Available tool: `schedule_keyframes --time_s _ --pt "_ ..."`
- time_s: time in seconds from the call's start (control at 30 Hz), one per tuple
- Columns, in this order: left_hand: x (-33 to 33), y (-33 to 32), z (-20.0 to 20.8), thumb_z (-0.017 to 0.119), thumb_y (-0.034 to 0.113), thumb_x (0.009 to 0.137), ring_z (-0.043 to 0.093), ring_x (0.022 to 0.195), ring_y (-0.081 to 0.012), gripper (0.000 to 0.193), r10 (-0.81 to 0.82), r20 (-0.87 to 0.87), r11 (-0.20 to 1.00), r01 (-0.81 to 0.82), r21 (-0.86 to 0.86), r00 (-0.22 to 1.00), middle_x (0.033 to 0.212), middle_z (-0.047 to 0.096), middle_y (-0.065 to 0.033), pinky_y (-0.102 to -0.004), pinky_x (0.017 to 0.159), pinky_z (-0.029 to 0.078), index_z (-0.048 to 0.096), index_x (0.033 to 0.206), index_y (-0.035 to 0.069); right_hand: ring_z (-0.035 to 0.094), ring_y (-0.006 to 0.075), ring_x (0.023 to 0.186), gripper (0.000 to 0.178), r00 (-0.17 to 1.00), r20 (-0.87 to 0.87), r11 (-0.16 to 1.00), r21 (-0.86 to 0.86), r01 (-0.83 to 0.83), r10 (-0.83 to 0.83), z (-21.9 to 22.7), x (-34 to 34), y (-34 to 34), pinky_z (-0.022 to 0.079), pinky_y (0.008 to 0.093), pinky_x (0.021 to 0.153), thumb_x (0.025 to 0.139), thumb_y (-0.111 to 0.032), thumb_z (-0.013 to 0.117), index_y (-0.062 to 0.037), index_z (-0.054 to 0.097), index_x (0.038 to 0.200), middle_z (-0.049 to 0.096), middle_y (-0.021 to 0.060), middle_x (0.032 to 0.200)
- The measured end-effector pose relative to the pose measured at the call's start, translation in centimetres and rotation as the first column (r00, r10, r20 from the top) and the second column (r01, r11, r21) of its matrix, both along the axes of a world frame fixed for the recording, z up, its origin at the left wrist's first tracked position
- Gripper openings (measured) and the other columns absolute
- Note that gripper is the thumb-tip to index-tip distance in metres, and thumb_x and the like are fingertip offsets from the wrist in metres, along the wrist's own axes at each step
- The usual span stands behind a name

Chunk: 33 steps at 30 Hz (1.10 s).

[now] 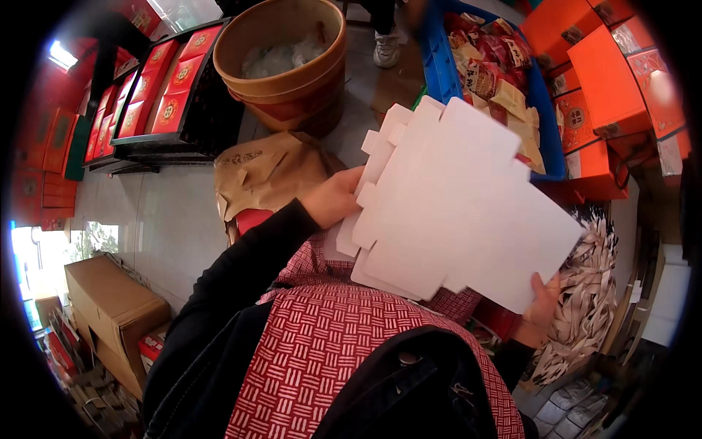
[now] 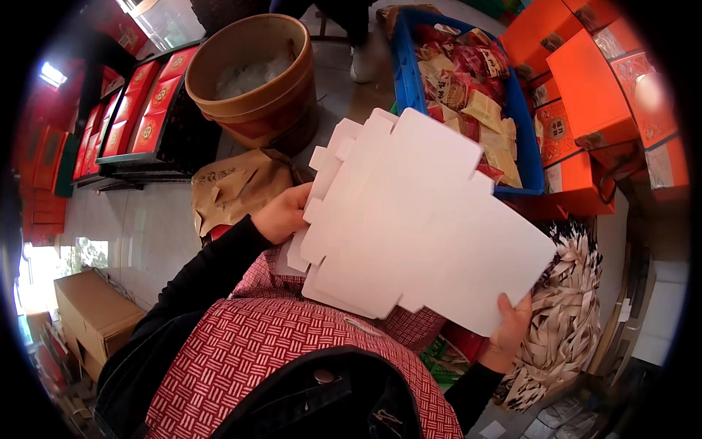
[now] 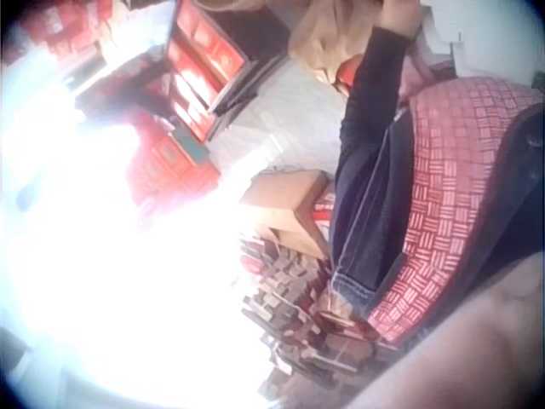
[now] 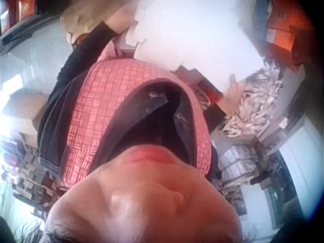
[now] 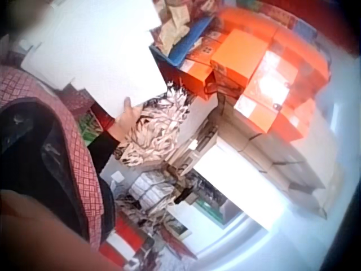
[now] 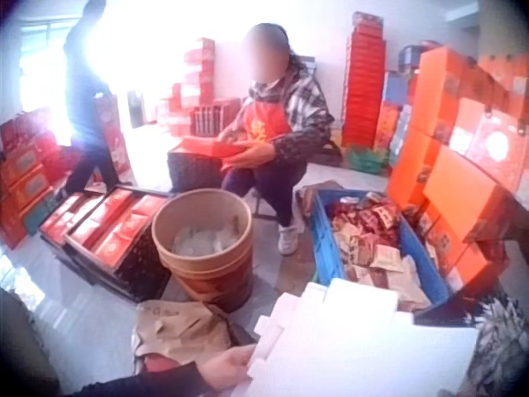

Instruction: The person folds flat white cardboard pieces into small boxes and inserts red decorative inserts with gold patterns. They then place the completed boxes into a larger black tray. The process is repeated multiple times.

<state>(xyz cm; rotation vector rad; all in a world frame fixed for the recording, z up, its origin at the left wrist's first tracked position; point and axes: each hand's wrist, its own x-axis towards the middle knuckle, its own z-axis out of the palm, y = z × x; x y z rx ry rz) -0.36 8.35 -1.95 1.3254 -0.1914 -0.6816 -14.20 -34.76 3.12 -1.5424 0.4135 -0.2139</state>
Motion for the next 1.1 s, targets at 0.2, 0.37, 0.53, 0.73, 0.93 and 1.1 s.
schedule_keyframes --time_s 0.2,0.37,0.53,0.73,0.93,1.1 --pt "-0.6 1.0 -1.3 0.062 0.000 0.086 0.058 0.106 -0.0130 0.048 0.063 -0.037 0.985 -0.068 -0.160 0.997 0.116 0.062 -0.0067 -0.0286 0.092 0.047 0.048 0.131 0.002 0.051 0.0230 0.113 0.052 0.987 -0.059 0.976 -0.155 -0.156 0.148 -1.0 1.0 -0.6 0.038 0.0339 0.100 0.089 -0.003 0.053 0.0068 0.036 0.137 0.051 0.0150 0.128" --pt "-4.2 13.3 -4.1 0.059 -0.004 0.084 0.062 0.101 -0.0192 0.052 0.463 -0.157 0.886 -0.462 0.045 0.872 0.113 0.061 -0.0104 -0.0333 0.085 0.052 0.044 0.133 0.004 0.045 0.0276 0.123 0.059 0.984 0.162 0.988 -0.127 0.088 -0.067 -0.2 -0.1 -3.1 0.032 0.0373 0.106 0.091 -0.009 0.052 0.0061 0.029 0.143 0.043 0.0191 0.138" --pt "-15.9 27.2 -10.5 0.050 -0.007 0.086 0.063 0.101 -0.0265 0.047 0.803 -0.223 0.589 -0.795 0.149 0.553 0.115 0.059 -0.0145 -0.0390 0.085 0.054 0.043 0.132 0.004 0.043 0.0286 0.124 0.061 0.980 0.194 0.998 -0.035 0.049 -0.041 1.1 0.8 -3.5 0.031 0.0379 0.107 0.092 -0.016 0.053 0.0075 0.027 0.143 0.039 0.0204 0.140" --pt "-23.0 25.5 -27.6 0.052 0.018 0.091 0.064 0.098 -0.0305 0.021 0.382 0.313 0.115 -0.380 0.918 0.870 0.101 0.067 -0.0151 -0.0455 0.083 0.051 0.060 0.106 0.005 0.044 0.0281 0.123 0.060 0.982 0.169 0.994 0.058 -0.089 0.078 0.2 3.9 0.8 0.032 0.0375 0.105 0.093 -0.015 0.052 0.0075 0.027 0.143 0.041 0.0197 0.139" --pt "-18.4 14.6 -29.3 0.051 0.028 0.090 0.064 0.093 -0.0341 0.028 0.283 -0.092 0.266 0.015 0.964 0.955 0.093 0.068 -0.0173 -0.0462 0.082 0.051 0.064 0.101 0.006 0.049 0.0265 0.118 0.056 0.986 0.131 0.991 0.066 -0.114 0.105 0.7 3.5 5.0 0.037 0.0349 0.101 0.093 -0.013 0.050 0.0071 0.031 0.141 0.045 0.0184 0.136" --pt "-20.5 17.9 -30.4 0.049 0.036 0.089 0.065 0.089 -0.0372 0.036 -0.085 -0.172 0.331 0.191 0.924 0.981 0.087 0.068 -0.0192 -0.0469 0.081 0.051 0.067 0.097 0.006 0.051 0.0225 0.114 0.049 0.989 -0.053 0.981 -0.131 -0.143 0.137 -1.2 4.0 4.1 0.038 0.0329 0.099 0.089 -0.008 0.055 0.0064 0.041 0.134 0.053 0.0134 0.128"
